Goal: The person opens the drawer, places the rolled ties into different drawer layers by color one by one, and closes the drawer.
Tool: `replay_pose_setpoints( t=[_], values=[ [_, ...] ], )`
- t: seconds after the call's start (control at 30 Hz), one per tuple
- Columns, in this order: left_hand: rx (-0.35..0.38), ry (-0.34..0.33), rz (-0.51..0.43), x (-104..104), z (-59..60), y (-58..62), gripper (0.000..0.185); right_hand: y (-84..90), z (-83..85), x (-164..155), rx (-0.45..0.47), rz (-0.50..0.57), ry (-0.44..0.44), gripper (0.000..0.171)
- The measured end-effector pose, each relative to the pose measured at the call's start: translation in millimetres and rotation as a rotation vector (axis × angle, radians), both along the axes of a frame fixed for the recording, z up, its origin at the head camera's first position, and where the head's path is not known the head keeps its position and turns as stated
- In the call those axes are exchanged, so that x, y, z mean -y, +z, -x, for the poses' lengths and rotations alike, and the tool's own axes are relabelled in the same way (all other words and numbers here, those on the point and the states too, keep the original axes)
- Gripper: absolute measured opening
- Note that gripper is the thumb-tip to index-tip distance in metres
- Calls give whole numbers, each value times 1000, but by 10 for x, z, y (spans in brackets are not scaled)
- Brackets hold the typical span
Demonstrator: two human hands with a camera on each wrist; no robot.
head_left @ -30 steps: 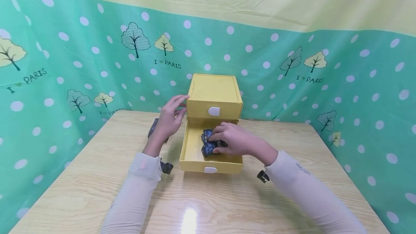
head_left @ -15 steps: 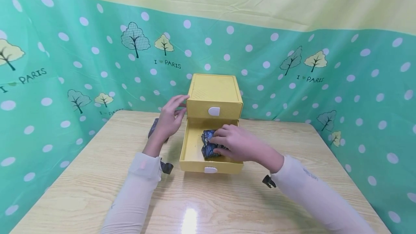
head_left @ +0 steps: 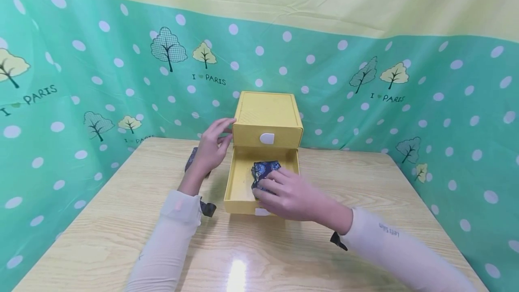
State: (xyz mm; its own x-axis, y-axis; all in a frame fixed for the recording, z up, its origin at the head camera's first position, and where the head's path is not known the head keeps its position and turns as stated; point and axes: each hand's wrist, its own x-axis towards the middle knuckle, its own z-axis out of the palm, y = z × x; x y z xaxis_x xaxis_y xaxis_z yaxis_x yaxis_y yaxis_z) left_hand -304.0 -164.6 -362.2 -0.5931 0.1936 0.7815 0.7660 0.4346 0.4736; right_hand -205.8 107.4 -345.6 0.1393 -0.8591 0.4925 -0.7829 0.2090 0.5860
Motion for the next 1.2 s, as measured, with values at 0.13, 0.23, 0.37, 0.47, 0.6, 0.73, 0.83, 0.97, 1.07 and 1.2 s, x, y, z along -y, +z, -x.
replay_pose_setpoints(
  t=[0.13, 0.23, 0.37, 0.47, 0.6, 0.73, 0.83, 0.97, 1.07, 1.2],
  values=[
    [-1, -4, -2, 0, -6, -1, 52, -49, -65, 16, -80, -16, 23, 24],
    [-4, -4, -1, 1, -6, -2, 52, -111, -108, 26, -128, -37, 39, 22],
    [-4, 0, 7, 5, -3, -3, 51, -222, -146, 39, -201, -63, 54, 27],
    [-1, -1, 11, 8, -1, -4, 51, -298, -170, 63, -260, -58, 70, 28],
    [-4, -2, 9, 8, 3, -6, 51, -339, -239, 112, -316, -30, 93, 31],
    [-10, 0, 7, 2, 13, -5, 51, -292, -335, 150, -326, 9, 66, 31],
    [-13, 0, 5, -4, 15, -1, 51, -260, -375, 162, -312, 28, 17, 31],
    [-14, -2, 5, -7, 2, -1, 51, -263, -395, 164, -302, 25, -29, 33],
    [-8, 1, 11, -5, -4, -4, 50, -306, -387, 158, -300, 16, -50, 33],
    [-12, 5, 11, -3, -8, -6, 50, -450, -330, 149, -289, 7, -73, 36]
  ],
)
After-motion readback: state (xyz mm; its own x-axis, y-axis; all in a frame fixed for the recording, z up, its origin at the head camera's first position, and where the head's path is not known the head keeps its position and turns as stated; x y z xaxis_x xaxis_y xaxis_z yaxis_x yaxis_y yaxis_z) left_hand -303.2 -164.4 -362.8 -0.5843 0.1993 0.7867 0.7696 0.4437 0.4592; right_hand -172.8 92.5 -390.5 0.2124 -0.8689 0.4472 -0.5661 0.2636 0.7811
